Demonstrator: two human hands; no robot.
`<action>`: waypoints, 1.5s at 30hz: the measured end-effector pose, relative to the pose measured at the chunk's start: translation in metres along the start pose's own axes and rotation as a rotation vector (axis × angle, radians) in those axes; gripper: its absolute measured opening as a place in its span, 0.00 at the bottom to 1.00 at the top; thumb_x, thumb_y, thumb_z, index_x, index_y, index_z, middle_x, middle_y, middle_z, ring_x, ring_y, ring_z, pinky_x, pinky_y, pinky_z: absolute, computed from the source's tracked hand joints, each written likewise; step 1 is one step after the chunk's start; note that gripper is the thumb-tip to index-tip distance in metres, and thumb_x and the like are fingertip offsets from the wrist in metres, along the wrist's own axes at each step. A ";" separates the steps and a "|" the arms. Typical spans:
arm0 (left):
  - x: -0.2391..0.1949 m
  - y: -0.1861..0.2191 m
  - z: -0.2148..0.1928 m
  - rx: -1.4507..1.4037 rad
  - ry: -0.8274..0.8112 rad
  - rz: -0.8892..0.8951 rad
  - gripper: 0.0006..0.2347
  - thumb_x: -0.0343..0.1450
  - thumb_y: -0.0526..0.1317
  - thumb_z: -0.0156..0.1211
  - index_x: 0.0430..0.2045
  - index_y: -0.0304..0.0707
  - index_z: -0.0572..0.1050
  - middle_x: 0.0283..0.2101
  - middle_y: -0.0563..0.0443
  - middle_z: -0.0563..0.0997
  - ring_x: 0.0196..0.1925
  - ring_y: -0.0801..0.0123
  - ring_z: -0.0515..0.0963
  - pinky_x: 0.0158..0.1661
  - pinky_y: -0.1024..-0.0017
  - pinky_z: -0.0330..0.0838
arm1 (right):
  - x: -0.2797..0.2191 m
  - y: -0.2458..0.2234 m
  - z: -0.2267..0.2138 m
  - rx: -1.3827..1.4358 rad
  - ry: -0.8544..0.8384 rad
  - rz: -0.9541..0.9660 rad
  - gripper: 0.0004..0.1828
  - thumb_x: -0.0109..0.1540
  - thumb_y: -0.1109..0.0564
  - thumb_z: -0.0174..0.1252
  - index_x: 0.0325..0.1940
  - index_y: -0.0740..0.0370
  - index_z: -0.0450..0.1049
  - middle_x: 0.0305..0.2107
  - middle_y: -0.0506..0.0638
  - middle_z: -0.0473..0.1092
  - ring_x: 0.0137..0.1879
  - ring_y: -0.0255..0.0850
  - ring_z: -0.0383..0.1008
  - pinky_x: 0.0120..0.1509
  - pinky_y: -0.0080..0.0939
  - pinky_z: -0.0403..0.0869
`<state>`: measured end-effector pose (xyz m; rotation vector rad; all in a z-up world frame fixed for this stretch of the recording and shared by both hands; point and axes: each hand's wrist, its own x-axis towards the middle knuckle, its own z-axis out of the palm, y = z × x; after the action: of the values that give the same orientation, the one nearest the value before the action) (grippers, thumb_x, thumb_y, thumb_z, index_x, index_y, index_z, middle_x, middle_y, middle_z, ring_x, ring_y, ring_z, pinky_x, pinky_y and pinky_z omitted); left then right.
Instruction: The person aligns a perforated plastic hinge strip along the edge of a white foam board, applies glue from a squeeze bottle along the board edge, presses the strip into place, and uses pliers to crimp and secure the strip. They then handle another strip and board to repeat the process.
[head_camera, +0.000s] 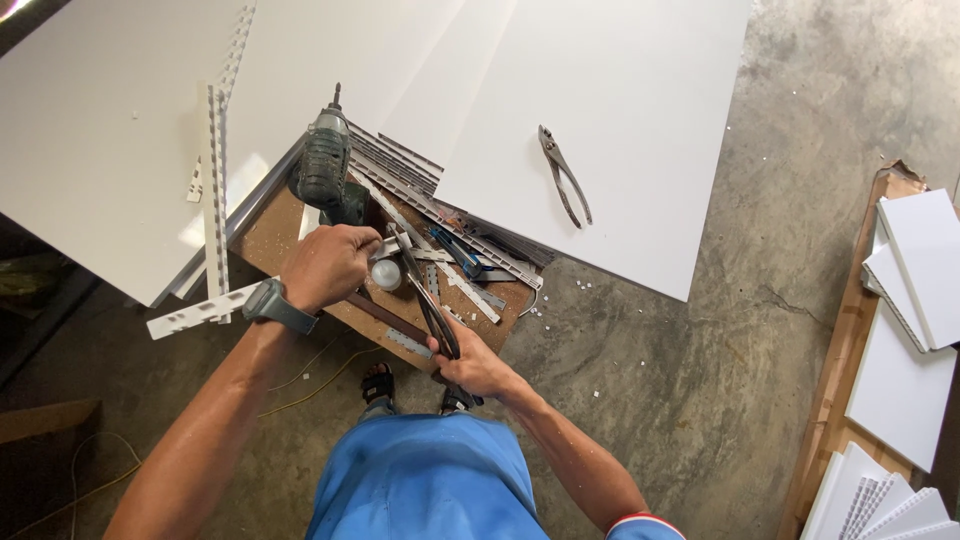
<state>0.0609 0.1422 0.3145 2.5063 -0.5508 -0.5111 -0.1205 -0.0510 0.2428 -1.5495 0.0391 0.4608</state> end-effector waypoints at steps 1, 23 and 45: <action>0.000 0.002 0.000 0.001 -0.001 0.002 0.12 0.71 0.37 0.50 0.38 0.48 0.84 0.25 0.53 0.83 0.22 0.65 0.76 0.27 0.62 0.69 | -0.001 -0.002 0.002 0.001 0.002 0.000 0.54 0.56 0.73 0.50 0.85 0.51 0.40 0.33 0.40 0.59 0.35 0.29 0.60 0.39 0.29 0.68; 0.004 -0.035 0.020 -0.833 -0.330 0.039 0.12 0.78 0.43 0.50 0.35 0.37 0.81 0.19 0.59 0.70 0.18 0.82 0.64 0.19 0.80 0.57 | 0.078 0.140 -0.022 -0.800 0.464 0.287 0.55 0.55 0.67 0.58 0.82 0.47 0.41 0.52 0.66 0.65 0.52 0.58 0.71 0.55 0.55 0.74; 0.064 0.010 0.157 -0.555 -0.435 0.021 0.17 0.75 0.44 0.54 0.55 0.38 0.62 0.26 0.47 0.80 0.22 0.66 0.75 0.24 0.68 0.67 | 0.058 0.078 -0.014 0.757 0.744 -0.375 0.14 0.70 0.55 0.52 0.49 0.70 0.74 0.38 0.54 0.75 0.42 0.40 0.76 0.47 0.43 0.78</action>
<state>0.0408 0.0406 0.1794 1.8645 -0.5045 -1.0526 -0.0876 -0.0532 0.1504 -0.8687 0.4382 -0.4171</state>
